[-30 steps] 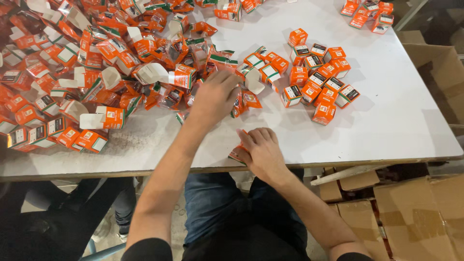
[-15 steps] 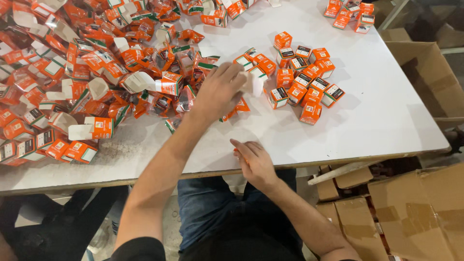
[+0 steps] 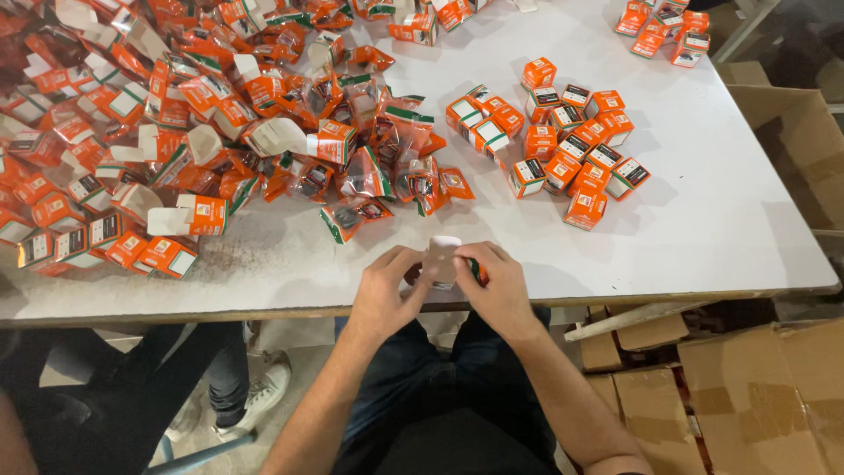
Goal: The person picks small orange product boxes one at a time from a pile on the table and packs them into a white inner carton, closing the flaps around the items. Filled cartons are set aside on the table while the person continues packing more boxes.
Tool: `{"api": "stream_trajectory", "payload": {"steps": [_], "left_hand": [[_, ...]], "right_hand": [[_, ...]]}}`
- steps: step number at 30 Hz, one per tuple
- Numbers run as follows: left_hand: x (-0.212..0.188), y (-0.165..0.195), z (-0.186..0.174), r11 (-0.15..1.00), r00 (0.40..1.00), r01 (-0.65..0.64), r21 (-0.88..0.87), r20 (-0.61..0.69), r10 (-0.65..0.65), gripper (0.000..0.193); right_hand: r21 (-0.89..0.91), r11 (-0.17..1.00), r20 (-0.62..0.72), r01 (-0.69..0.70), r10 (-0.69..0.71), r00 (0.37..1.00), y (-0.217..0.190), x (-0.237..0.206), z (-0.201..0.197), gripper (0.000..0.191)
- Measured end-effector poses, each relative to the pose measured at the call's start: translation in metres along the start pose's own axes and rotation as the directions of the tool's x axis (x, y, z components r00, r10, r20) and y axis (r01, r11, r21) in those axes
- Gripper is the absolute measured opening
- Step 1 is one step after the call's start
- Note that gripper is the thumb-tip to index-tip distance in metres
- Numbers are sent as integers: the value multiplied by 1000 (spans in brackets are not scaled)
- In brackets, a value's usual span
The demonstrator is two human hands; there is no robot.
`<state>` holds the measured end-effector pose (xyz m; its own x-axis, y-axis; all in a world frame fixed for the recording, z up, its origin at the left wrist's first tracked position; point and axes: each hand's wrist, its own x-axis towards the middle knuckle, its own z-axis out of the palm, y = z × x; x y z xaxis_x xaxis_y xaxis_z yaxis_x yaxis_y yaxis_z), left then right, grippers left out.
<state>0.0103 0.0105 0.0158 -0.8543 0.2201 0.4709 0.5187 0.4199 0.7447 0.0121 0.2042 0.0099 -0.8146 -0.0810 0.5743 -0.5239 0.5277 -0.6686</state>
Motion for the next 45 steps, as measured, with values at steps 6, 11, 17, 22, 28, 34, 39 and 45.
{"api": "stream_trajectory", "payload": {"steps": [6, 11, 17, 22, 28, 34, 39, 45], "left_hand": [[-7, -8, 9, 984, 982, 163, -68, -85, -169, 11], [-7, -20, 4, 955, 957, -255, 153, -102, 272, 43], [-9, -35, -1, 952, 964, -265, 155, 17, 265, 57], [-10, -37, 1, 989, 994, -105, 99, 17, 104, 85], [-10, -39, 0, 982, 994, -104, 155, -17, 108, 89], [-12, -41, -6, 965, 978, -192, 180, -48, 203, 87], [-16, -46, -8, 977, 992, -125, 170, 13, 125, 88], [-16, -51, -5, 982, 991, -112, 153, -51, 121, 79]], "right_hand": [[-80, 983, 158, -163, 174, 972, -13, 11, -11, 14], [-123, 981, 276, -148, 177, 945, -13, 19, -11, 18], [-124, 991, 326, -40, 79, 942, 15, 12, -3, 18], [-103, 993, 138, -59, 73, 988, 32, -2, 23, 33], [-317, 911, 154, 263, -224, 962, 17, -29, 16, 54], [-21, 991, -106, 131, -133, 985, 9, -31, 9, 49], [-182, 934, 83, 307, -297, 951, -12, -1, 16, 32], [-200, 878, 438, 435, -317, 841, -32, 45, 14, 22]]}}
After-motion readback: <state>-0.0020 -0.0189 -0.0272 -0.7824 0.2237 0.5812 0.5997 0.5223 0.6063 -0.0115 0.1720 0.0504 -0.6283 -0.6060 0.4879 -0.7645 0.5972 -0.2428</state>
